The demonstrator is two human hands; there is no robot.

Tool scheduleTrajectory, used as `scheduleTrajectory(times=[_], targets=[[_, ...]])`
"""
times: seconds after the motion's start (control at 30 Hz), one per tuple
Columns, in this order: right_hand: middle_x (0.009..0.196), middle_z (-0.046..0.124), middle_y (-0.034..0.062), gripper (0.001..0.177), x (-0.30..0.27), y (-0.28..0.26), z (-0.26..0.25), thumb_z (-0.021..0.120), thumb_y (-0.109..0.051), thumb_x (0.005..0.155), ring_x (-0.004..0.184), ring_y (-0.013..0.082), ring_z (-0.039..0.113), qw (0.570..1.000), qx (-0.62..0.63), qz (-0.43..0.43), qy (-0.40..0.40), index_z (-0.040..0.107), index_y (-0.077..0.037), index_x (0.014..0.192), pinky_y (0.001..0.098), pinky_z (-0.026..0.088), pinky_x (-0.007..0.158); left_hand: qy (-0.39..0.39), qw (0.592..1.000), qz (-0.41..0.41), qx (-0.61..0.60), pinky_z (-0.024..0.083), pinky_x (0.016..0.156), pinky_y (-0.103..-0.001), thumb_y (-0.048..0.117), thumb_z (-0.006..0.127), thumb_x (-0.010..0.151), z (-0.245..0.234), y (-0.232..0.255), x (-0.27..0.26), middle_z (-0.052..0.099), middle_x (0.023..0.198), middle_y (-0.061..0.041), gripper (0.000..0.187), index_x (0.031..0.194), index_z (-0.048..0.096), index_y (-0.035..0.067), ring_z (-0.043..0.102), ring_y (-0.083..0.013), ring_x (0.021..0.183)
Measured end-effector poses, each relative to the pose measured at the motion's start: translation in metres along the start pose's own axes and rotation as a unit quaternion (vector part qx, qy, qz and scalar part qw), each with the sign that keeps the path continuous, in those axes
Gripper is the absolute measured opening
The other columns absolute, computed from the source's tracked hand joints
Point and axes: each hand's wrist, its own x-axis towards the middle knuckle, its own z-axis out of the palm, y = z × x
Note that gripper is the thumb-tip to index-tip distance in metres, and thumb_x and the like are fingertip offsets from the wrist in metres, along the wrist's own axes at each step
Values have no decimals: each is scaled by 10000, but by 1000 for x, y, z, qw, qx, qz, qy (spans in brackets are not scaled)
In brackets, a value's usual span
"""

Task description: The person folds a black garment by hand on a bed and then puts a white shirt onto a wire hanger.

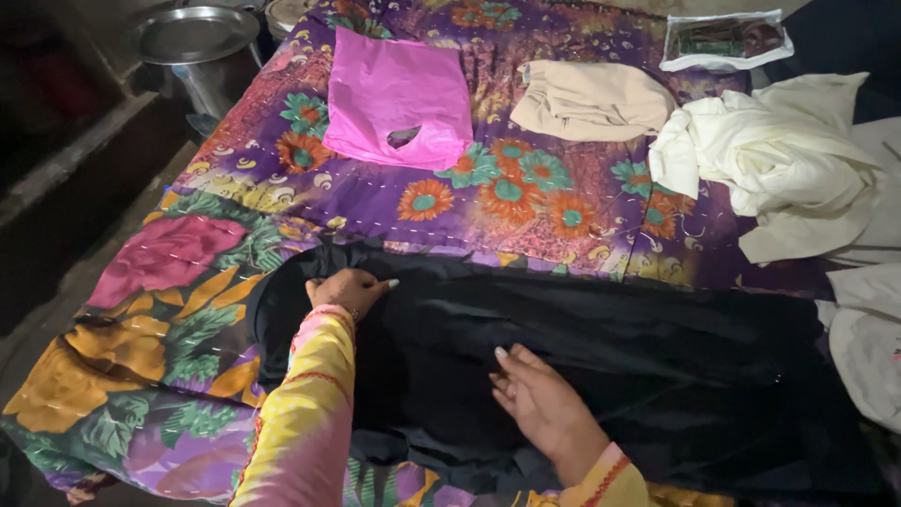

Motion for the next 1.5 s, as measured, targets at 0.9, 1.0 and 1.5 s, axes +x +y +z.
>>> scheduleTrajectory(times=[0.9,1.0,1.5], targets=[[1012,784,74,181,-72,-131,-141,669,-132,922,905,162,754,689,-552,-409,230,771,-86,1064,299,592,777,-10,999,-14,34,263,1138,-519,728,582,866,2,1,4,789,1022,-6,522,1051,826,305,681,-247,1121],[1004,790,114,288,-48,-150,-220,764,-262,878,952,222,757,680,-571,-295,352,774,-76,1097,370,583,840,-7,1000,-13,18,268,1137,-504,735,590,859,3,0,6,792,1007,-15,529,1049,819,298,695,-236,1107],[993,757,142,479,-25,-148,-325,875,-354,764,959,271,740,632,-567,-319,421,721,-2,1052,385,571,900,-6,999,-7,43,251,1177,-567,747,554,870,14,-5,11,799,1029,18,541,1083,812,322,687,-218,1133]])
